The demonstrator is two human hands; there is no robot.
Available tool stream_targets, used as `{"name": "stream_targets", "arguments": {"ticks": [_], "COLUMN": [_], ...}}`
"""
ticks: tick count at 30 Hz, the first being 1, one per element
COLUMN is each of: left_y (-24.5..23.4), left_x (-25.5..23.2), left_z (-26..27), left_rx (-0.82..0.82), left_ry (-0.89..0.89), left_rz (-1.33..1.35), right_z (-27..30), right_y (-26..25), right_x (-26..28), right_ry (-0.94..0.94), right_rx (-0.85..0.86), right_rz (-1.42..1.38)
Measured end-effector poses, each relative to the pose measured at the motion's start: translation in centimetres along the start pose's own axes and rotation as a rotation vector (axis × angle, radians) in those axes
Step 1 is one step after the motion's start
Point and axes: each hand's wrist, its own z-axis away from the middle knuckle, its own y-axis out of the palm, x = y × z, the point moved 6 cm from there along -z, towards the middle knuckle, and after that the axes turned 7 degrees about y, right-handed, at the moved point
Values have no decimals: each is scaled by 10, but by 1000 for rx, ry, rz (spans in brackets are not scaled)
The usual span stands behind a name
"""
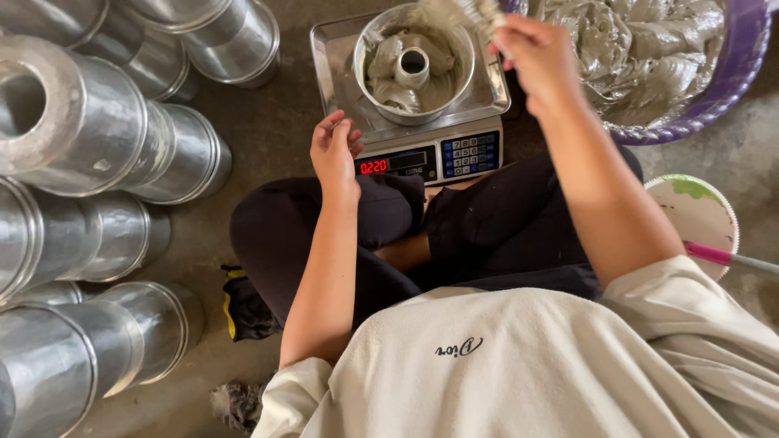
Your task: The person scoops a grey paste from a large purple bowl and fills multiple metal cylindrical molds placed on a digital scale. They use a ladle to transfer the paste and a spatula to smooth the surface inside each mold before moving it aside and repeating the process.
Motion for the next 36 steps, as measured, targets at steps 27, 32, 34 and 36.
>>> {"name": "stream_targets", "arguments": {"ticks": [27,32,34,36], "left_y": [329,323,322,321], "left_x": [148,148,147,147], "left_z": [140,139,139,139], "left_rx": [787,801,799,795], "left_ry": [18,-20,-24,-24], "left_rz": [-233,-186,-179,-180], "right_z": [89,84,89,92], "right_y": [-234,-246,-248,-249], "right_x": [-174,-185,-183,-184], "right_ry": [-376,-393,-420,-422], "right_rx": [-694,-678,-745,-817], "right_rz": [1307,1246,1193,1125]}}
